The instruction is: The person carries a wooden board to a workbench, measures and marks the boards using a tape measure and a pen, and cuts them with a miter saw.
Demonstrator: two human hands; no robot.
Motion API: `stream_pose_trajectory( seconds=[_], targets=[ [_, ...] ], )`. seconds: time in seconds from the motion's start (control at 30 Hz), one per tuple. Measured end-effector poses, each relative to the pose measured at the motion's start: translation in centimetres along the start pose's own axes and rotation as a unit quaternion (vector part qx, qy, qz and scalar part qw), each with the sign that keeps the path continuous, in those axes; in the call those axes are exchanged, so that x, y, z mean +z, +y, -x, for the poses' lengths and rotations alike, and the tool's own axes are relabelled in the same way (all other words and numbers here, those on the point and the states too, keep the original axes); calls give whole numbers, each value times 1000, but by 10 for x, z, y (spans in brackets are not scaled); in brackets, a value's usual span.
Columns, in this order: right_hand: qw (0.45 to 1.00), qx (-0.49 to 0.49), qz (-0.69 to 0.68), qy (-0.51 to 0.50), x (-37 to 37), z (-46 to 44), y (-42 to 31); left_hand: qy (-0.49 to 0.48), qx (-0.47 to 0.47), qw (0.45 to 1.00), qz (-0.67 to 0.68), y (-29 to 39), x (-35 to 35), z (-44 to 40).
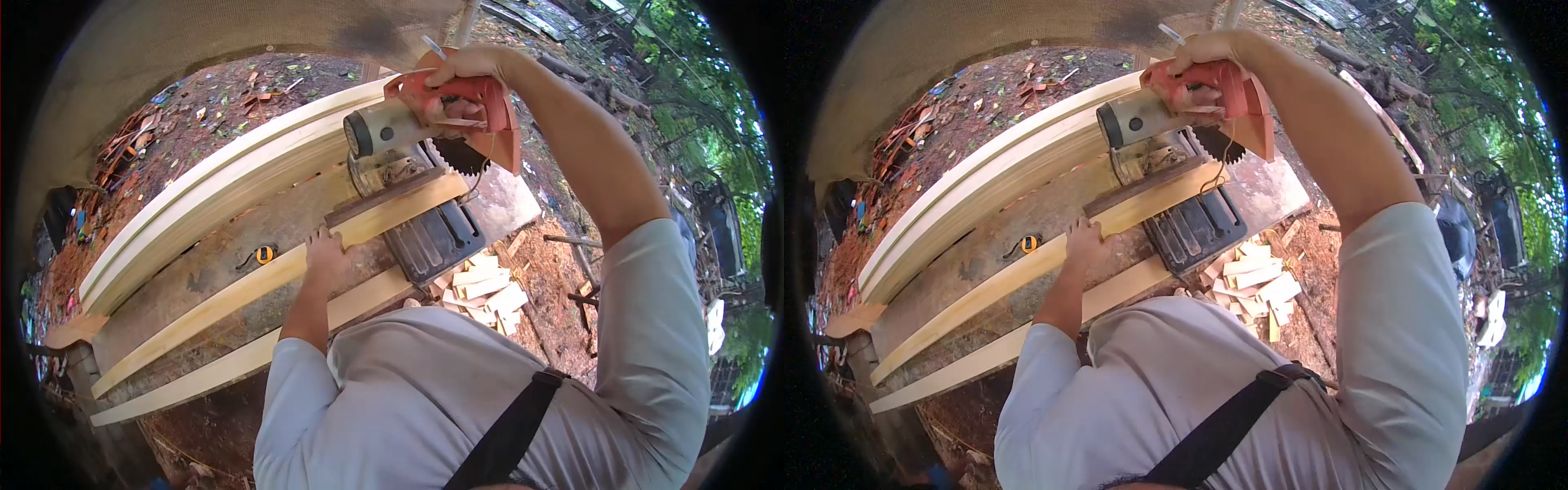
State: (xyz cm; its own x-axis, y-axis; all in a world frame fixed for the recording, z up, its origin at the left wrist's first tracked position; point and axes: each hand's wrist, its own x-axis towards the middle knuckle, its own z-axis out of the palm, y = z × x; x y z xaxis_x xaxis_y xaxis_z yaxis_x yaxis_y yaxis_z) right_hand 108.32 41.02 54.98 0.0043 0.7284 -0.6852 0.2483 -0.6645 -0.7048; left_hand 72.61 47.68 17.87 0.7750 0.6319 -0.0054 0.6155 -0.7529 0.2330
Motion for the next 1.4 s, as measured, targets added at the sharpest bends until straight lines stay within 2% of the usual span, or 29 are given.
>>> stream_pose_trajectory(
  seconds=[0.07, 0.13, 0.2, 0.27, 0.37, 0.43, 0.5, 0.57, 0.6, 0.73, 0.9, 0.97, 1.07, 1.2, 1.27, 1.33, 1.37, 1.4],
  targets=[
    [1000, 6, -13, -22, 4, 4, -2, -62, -17, 998, -11, 3, -10, 1],
    [990, -10, -35, 140, 32, 18, -7, -58, -19, 998, -1, 7, -19, 2],
    [990, -1, -37, 136, 14, 5, 2, -58, -17, 998, 8, 4, -17, 4],
    [989, 13, -39, 141, 12, 6, 5, -9, -6, 1000, -13, 2, -8, 2],
    [988, 27, -18, 153, 24, 15, 0, 2, -15, 1000, 9, 4, -12, 4],
    [988, 40, -57, 136, 30, 18, 11, 4, -15, 1000, 15, 3, -12, 5],
    [988, 31, -27, 149, 42, 22, 29, 8, -12, 1000, 20, 3, -14, 8],
    [986, -6, -53, 157, 48, 23, 51, 16, -12, 999, 41, 4, -20, 9],
    [979, -8, 9, 203, 60, 29, 52, 14, -11, 999, 47, 4, -18, 10],
    [966, -20, -38, 255, 88, 35, 68, 19, -13, 998, 60, 4, -21, 10],
    [977, -31, -26, 211, 88, 32, 95, 30, -19, 998, 48, 2, -18, 9],
    [959, -50, -58, 272, 108, 37, 91, 26, -8, 997, 70, 1, -20, 12],
    [955, -59, -59, 285, 104, 30, 109, 10, -14, 997, 73, 2, -21, 11],
    [960, -70, -36, 267, 110, 33, 123, 51, -24, 996, 73, 1, -15, 12],
    [961, -76, -41, 261, 110, 28, 135, 8, -31, 997, 64, 3, -19, 9],
    [960, -78, -47, 264, 118, 31, 146, 5, -33, 997, 69, 4, -24, 9],
    [952, -109, -64, 278, 125, 28, 156, 1, -36, 997, 73, 5, -26, 9],
    [957, -82, -54, 274, 125, 29, 160, 0, -36, 997, 76, 7, -28, 9]
  ],
)
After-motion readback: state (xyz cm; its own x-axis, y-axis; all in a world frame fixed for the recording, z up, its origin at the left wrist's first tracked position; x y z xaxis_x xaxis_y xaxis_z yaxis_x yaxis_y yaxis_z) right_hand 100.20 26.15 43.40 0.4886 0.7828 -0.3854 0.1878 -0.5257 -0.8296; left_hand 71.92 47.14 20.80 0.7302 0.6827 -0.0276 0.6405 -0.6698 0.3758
